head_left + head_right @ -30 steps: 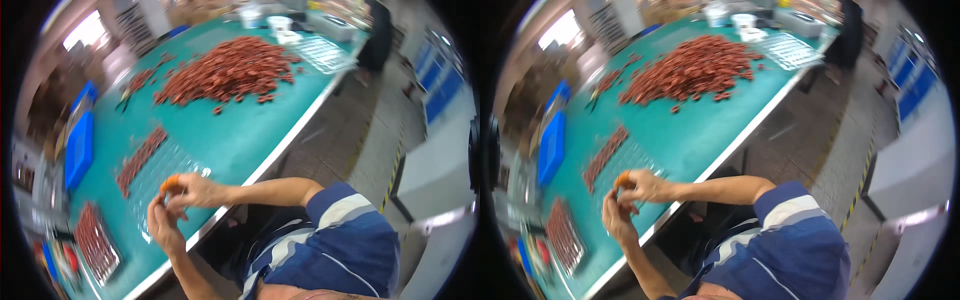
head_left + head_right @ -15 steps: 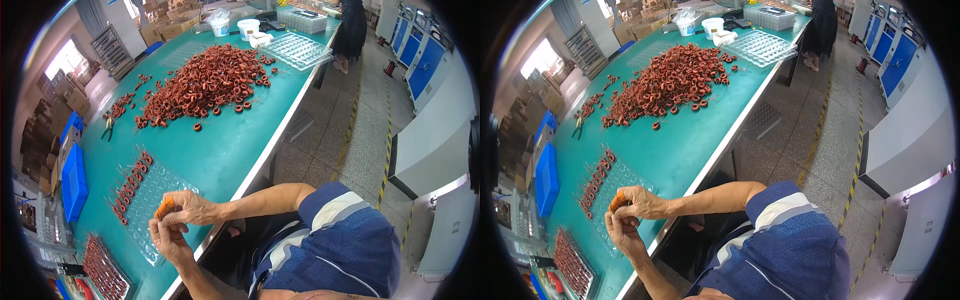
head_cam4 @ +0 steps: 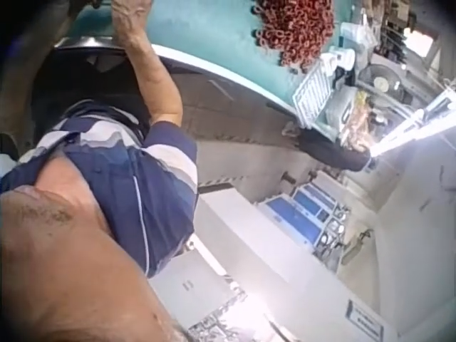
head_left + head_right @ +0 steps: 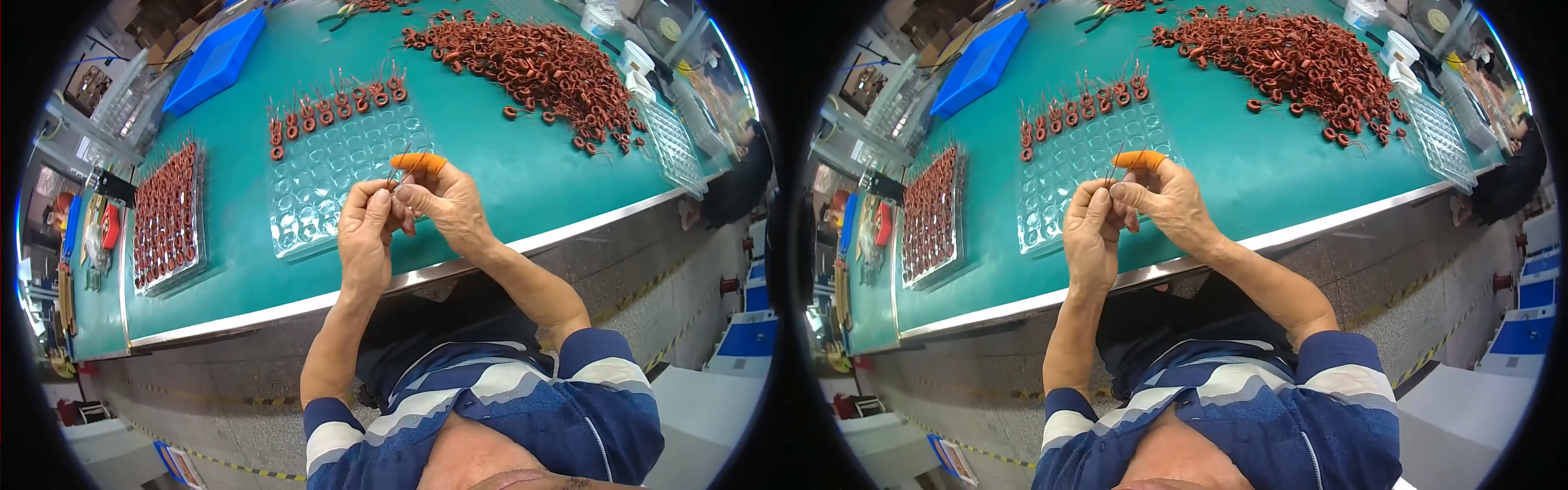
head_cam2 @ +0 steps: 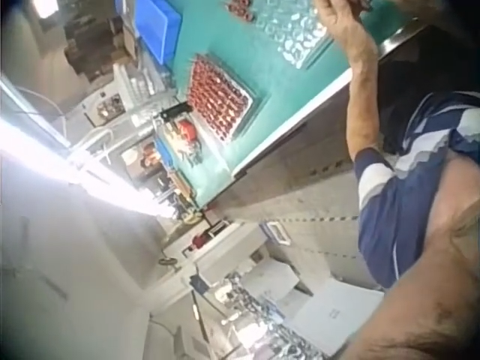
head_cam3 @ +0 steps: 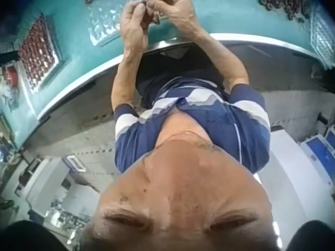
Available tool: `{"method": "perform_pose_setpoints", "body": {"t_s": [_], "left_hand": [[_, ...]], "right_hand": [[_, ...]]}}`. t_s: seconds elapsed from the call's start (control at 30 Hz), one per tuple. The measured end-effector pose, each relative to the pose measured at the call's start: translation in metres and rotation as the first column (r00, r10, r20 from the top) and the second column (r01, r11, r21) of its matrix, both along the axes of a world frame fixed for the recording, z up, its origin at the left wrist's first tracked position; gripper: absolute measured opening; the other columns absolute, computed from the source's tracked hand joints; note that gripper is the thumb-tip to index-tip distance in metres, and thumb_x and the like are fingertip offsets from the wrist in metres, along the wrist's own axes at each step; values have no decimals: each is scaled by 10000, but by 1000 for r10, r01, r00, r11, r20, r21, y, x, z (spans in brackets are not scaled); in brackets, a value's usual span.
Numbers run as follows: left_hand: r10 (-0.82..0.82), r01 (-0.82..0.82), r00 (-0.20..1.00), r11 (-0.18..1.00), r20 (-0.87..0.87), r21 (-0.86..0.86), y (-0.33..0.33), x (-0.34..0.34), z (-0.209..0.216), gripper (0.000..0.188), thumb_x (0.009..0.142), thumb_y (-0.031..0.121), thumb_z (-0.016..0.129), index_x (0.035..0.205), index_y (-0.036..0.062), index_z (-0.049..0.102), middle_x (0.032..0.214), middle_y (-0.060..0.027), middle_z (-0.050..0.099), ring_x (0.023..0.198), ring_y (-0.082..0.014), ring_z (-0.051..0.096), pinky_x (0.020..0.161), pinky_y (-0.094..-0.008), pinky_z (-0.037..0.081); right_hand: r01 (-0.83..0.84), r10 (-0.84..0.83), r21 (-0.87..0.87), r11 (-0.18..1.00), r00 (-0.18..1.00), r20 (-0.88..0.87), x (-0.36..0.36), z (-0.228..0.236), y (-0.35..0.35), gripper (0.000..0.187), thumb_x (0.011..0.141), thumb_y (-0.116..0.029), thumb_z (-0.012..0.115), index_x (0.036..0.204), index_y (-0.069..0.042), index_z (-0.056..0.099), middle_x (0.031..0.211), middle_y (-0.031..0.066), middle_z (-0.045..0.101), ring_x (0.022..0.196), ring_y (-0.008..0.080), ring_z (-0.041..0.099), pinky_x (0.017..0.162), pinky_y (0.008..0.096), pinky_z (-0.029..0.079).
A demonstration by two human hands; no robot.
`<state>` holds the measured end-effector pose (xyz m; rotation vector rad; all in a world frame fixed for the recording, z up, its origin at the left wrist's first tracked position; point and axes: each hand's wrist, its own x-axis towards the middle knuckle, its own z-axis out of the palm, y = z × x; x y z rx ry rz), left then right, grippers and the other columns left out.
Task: Sort and arrange toroidal magnetic cores into a plastic component tray at a manufacturing workbench.
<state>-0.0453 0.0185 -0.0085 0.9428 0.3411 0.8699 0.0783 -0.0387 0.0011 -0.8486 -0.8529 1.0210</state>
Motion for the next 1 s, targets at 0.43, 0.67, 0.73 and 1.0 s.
{"method": "perform_pose_setpoints", "body": {"t_s": [0.43,0.67,0.73,1.0], "left_hand": [[208,-181,971,961,-116,211,0,-9,-15,182,1015,139,416,1110,-3,478,797,-38,515,711,-103,510,661,-246,448],[283,-228,953,905,-107,358,7,-21,-20,206,1005,127,433,1162,-7,439,822,-41,510,704,-95,496,640,-237,433],[228,-189,968,937,-104,294,9,-28,-20,268,1000,113,435,1234,-1,371,876,-57,526,734,-115,526,720,-262,460],[137,-98,983,956,-125,278,11,-30,-21,290,989,99,465,1231,-6,344,844,-81,536,701,-134,556,653,-251,480]], "right_hand": [[166,-145,-3,986,873,466,-6,13,6,358,872,-122,690,1174,23,562,788,59,668,699,85,628,588,217,510],[145,-88,-86,986,878,471,-12,14,19,308,883,-100,677,1140,-16,530,870,58,650,703,91,604,631,224,495],[172,-117,-62,983,852,511,-14,11,22,337,877,-82,678,1176,-6,542,883,59,657,729,104,626,662,238,514],[131,-156,91,987,674,722,-8,5,26,285,845,-41,677,1126,-23,633,815,64,682,754,118,673,676,258,543]]}}
